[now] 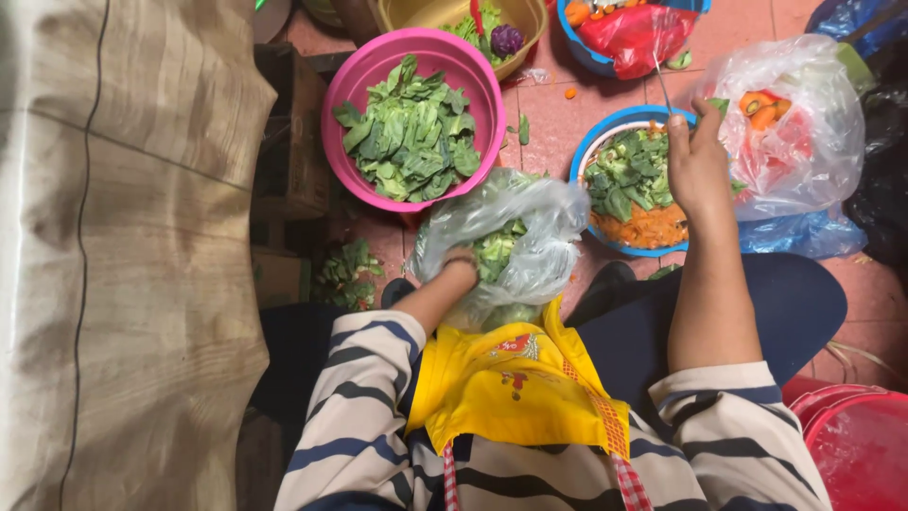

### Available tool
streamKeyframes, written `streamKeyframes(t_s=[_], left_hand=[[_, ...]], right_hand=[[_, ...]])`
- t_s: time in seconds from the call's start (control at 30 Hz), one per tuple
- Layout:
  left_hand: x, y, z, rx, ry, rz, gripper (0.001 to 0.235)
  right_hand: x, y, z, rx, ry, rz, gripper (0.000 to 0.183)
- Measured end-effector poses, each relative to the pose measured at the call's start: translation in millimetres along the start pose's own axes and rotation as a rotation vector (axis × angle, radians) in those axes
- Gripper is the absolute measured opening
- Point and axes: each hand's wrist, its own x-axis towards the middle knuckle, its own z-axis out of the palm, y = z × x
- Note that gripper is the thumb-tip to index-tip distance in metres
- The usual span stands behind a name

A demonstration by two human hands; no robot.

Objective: The person is prepping leafy green vegetables using a knife and their hands.

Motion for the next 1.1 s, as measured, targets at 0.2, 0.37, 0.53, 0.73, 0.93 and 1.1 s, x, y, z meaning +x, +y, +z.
streamKeyframes(t_s=[0.2, 0.37, 0.53, 0.73, 0.93, 1.1], left_hand=[[-45.4, 16.7, 17.3, 0.410, 0.353, -0.322, 0.027], [-66.8, 27.3, -7.8, 0.433, 0.572, -0.111, 0.044], [-60.4, 11.1, -10.9, 0.556, 0.683, -0.089, 0.037], [-52.2, -6.4, -59.0, 0.066, 0.367, 0.141, 0.020], [-123.2, 23.4, -202.4, -0.359, -0.089, 0.183, 0.026], [-153.7, 39.2, -285.1, -1.479, -0.267, 0.323, 0.028]], right_hand=[[-2.1, 4.8, -6.0, -0.019, -0.002, 0.034, 0.052], [-6.5, -3.1, -9.8, -0.027, -0.016, 0.062, 0.052], [-7.4, 0.9, -11.0, -0.012, -0.005, 0.028, 0.053], [-8.7, 6.6, -10.5, -0.038, -0.174, 0.127, 0.058], [-19.1, -10.7, -4.8, -0.063, -0.198, 0.112, 0.054], [-34.2, -35.0, 15.0, 0.063, -0.303, 0.080, 0.048]])
